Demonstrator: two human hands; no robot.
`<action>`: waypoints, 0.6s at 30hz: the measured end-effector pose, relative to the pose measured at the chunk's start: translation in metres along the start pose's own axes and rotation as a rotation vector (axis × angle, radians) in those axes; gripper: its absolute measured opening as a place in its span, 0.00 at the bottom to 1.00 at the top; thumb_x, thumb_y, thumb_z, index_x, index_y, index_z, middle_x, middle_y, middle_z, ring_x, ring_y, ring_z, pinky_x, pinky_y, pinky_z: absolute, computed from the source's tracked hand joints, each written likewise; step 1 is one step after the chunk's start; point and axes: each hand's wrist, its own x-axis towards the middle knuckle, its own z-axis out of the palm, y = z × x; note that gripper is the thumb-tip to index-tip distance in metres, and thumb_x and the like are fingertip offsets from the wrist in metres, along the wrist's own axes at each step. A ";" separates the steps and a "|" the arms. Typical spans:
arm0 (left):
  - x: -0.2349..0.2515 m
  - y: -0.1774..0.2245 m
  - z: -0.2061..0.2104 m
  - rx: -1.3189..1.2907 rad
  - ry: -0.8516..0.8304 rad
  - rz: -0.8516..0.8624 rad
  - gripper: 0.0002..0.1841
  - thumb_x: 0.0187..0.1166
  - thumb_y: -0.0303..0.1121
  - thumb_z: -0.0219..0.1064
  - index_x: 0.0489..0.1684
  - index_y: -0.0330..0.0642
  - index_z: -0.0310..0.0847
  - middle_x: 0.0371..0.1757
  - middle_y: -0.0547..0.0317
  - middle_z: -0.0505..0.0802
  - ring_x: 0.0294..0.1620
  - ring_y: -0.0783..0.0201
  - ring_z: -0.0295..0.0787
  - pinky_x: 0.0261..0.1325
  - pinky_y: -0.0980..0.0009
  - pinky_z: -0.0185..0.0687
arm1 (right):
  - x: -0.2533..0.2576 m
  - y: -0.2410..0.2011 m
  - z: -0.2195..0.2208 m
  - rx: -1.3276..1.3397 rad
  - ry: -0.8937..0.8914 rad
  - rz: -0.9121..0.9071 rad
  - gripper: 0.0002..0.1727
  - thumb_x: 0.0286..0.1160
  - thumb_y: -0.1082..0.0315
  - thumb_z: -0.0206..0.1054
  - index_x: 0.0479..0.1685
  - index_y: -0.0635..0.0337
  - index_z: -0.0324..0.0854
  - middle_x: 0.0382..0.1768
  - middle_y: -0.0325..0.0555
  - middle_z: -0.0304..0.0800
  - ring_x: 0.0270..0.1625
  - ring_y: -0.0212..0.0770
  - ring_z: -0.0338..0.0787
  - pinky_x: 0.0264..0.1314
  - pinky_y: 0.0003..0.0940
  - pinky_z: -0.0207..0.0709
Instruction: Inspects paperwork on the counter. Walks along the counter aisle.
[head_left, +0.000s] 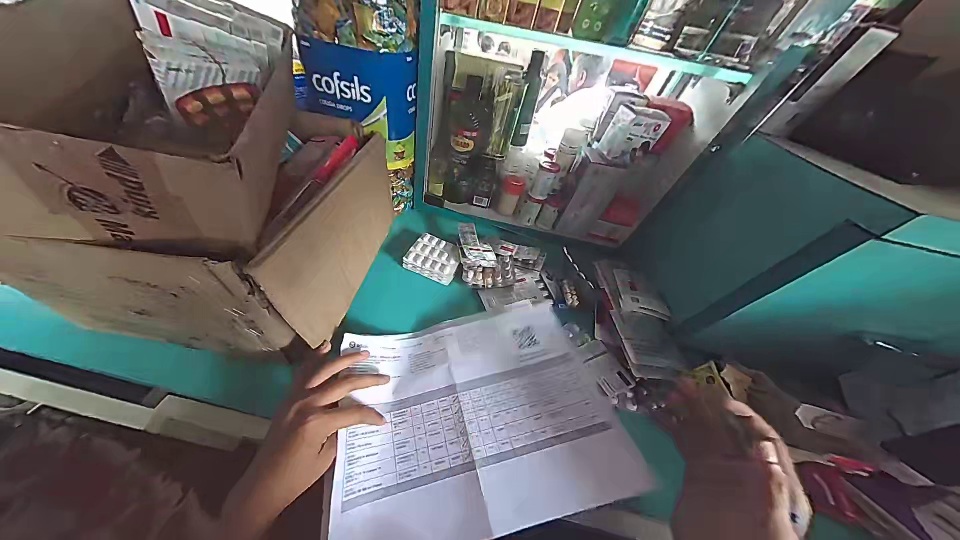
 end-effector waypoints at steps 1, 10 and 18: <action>-0.001 0.000 0.000 -0.029 0.028 -0.030 0.19 0.83 0.30 0.56 0.34 0.62 0.95 0.63 0.69 0.94 0.86 0.58 0.70 0.94 0.54 0.46 | 0.008 -0.006 -0.005 -0.071 -0.005 -0.065 0.17 0.92 0.57 0.46 0.63 0.52 0.77 0.62 0.31 0.93 0.64 0.34 0.92 0.63 0.31 0.87; -0.010 0.004 -0.008 -0.198 0.111 -0.114 0.20 0.89 0.37 0.48 0.45 0.47 0.92 0.67 0.59 0.92 0.81 0.61 0.75 0.87 0.63 0.63 | 0.066 -0.005 0.051 -0.829 -0.526 -0.223 0.19 0.82 0.60 0.62 0.60 0.64 0.86 0.47 0.52 0.95 0.44 0.41 0.95 0.46 0.39 0.87; -0.019 0.003 0.010 -0.050 0.073 -0.209 0.29 0.74 0.47 0.66 0.75 0.46 0.78 0.73 0.53 0.87 0.82 0.57 0.75 0.85 0.55 0.66 | 0.119 0.056 0.098 -1.042 -0.699 0.167 0.15 0.83 0.67 0.66 0.60 0.68 0.81 0.45 0.66 0.90 0.51 0.67 0.90 0.53 0.69 0.78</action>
